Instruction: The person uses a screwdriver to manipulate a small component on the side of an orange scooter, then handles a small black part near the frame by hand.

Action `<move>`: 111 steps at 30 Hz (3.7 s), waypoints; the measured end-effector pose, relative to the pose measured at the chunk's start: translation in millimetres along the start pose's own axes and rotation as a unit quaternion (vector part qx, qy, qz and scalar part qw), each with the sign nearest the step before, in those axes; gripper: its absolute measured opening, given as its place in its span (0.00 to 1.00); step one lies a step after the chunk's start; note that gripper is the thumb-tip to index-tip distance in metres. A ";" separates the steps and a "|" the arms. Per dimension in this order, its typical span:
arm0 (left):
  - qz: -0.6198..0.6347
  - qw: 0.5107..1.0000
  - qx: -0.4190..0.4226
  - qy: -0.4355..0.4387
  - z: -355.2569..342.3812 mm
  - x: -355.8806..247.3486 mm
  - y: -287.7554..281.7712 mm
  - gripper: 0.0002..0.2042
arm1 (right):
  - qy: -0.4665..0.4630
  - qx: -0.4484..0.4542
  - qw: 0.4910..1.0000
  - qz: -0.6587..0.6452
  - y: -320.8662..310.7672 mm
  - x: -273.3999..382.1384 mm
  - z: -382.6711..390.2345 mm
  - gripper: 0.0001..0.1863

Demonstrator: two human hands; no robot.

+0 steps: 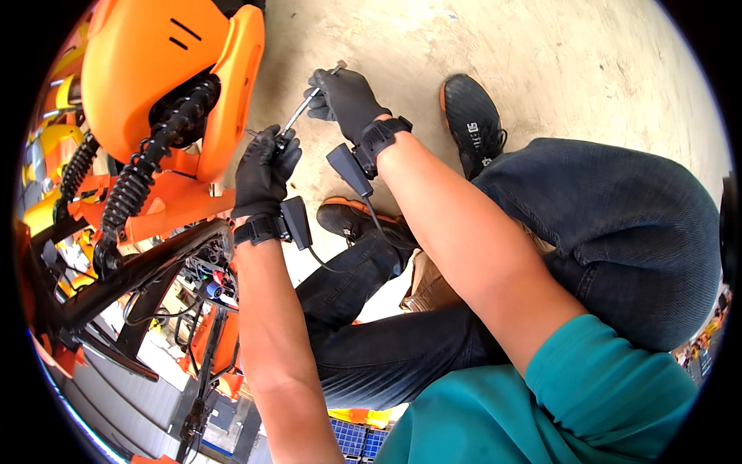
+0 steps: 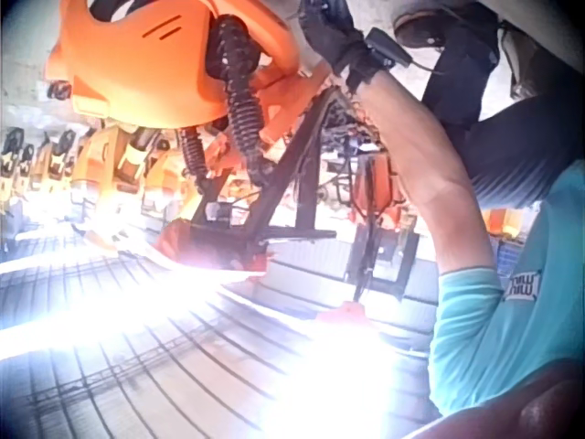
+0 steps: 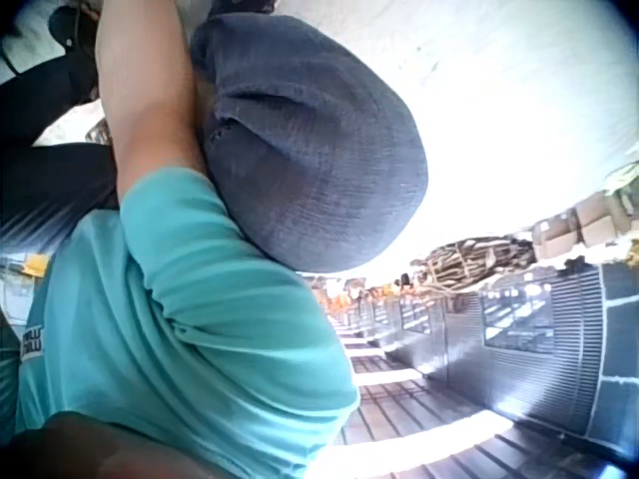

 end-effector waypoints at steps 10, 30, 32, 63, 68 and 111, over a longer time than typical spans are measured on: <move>-0.091 0.993 0.049 0.053 89.2 -39.8 51.7 0.11 | -0.019 0.174 0.981 -0.083 51.5 29.4 29.1 0.10; -0.146 0.915 0.042 0.375 263.5 -143.7 112.0 0.12 | -0.273 0.366 0.662 0.595 253.2 186.4 264.4 0.21; -0.189 0.880 0.009 0.436 272.5 -146.3 116.3 0.09 | -0.242 0.342 0.683 0.598 236.5 174.0 269.0 0.20; -0.266 0.752 -0.064 0.599 302.3 -149.1 122.1 0.10 | -0.108 0.302 0.744 0.586 190.9 137.1 272.2 0.14; -0.261 0.756 -0.046 0.598 293.8 -146.6 121.8 0.10 | -0.114 0.293 0.745 0.588 189.5 136.7 270.1 0.15; 0.080 0.917 0.112 0.375 247.7 -143.3 105.1 0.08 | -0.131 0.333 0.684 0.635 191.1 135.6 258.5 0.24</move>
Point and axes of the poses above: each hand's wrist, its own z-axis away from the middle knuckle, its own y-axis out of the palm, x = y × z, the point moved 9 cm from there along -z, towards the middle knuckle, and after that the axes turned 6 degrees about z, right-handed, at the moved point
